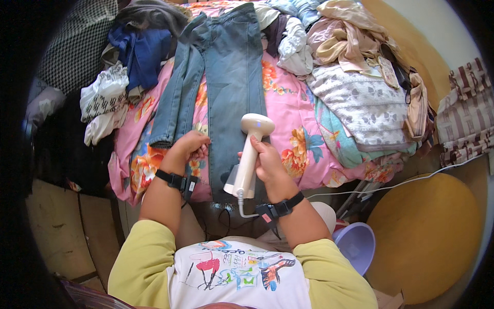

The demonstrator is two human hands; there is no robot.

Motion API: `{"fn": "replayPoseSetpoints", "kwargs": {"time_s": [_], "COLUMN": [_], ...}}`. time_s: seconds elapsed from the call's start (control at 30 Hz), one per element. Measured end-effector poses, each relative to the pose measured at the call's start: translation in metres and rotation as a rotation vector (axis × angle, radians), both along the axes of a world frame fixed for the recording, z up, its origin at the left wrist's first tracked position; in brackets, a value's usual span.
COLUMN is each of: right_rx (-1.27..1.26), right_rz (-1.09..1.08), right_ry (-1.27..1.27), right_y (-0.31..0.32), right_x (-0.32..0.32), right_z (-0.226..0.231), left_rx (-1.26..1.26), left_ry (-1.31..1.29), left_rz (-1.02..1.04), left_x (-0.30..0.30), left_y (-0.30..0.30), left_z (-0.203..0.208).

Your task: The person uses a handheld garment steamer to remove wrinkles from a pair of jeans laid out on a bed. They move the steamer along the legs of the jeans and smooth the fabric with their hands.

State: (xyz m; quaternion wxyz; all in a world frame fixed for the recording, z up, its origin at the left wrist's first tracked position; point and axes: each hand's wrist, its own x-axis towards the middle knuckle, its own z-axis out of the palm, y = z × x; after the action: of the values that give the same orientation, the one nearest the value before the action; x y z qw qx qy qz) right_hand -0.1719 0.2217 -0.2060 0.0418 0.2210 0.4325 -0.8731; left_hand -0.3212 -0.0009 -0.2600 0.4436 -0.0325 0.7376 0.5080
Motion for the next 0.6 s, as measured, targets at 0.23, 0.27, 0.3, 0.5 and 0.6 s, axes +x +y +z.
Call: {"fn": "replayPoseSetpoints", "kwargs": {"time_s": [0.23,0.27,0.3,0.5,0.6], "right_rx": [0.069,0.088,0.107,0.178,0.175], "right_rz": [0.058,0.074,0.088,0.133,0.124], "right_ry": [-0.105,-0.092,-0.076,-0.099,-0.119], "right_y": [0.016,0.017,0.018,0.019,0.014], "right_x": [0.051,0.057,0.063,0.091,0.101], "right_z": [0.01,0.01,0.011,0.013,0.014], "left_rx": [0.059,0.025,0.023,0.018,0.042], "left_ry": [0.024,0.033,0.051,0.052,0.072], "left_rz": [0.057,0.034,0.045,0.064,0.08], "left_x": [0.011,0.011,0.012,0.016,0.016], "left_y": [0.001,0.001,0.002,0.005,0.005], "left_z": [0.015,0.015,0.016,0.02,0.016]}}
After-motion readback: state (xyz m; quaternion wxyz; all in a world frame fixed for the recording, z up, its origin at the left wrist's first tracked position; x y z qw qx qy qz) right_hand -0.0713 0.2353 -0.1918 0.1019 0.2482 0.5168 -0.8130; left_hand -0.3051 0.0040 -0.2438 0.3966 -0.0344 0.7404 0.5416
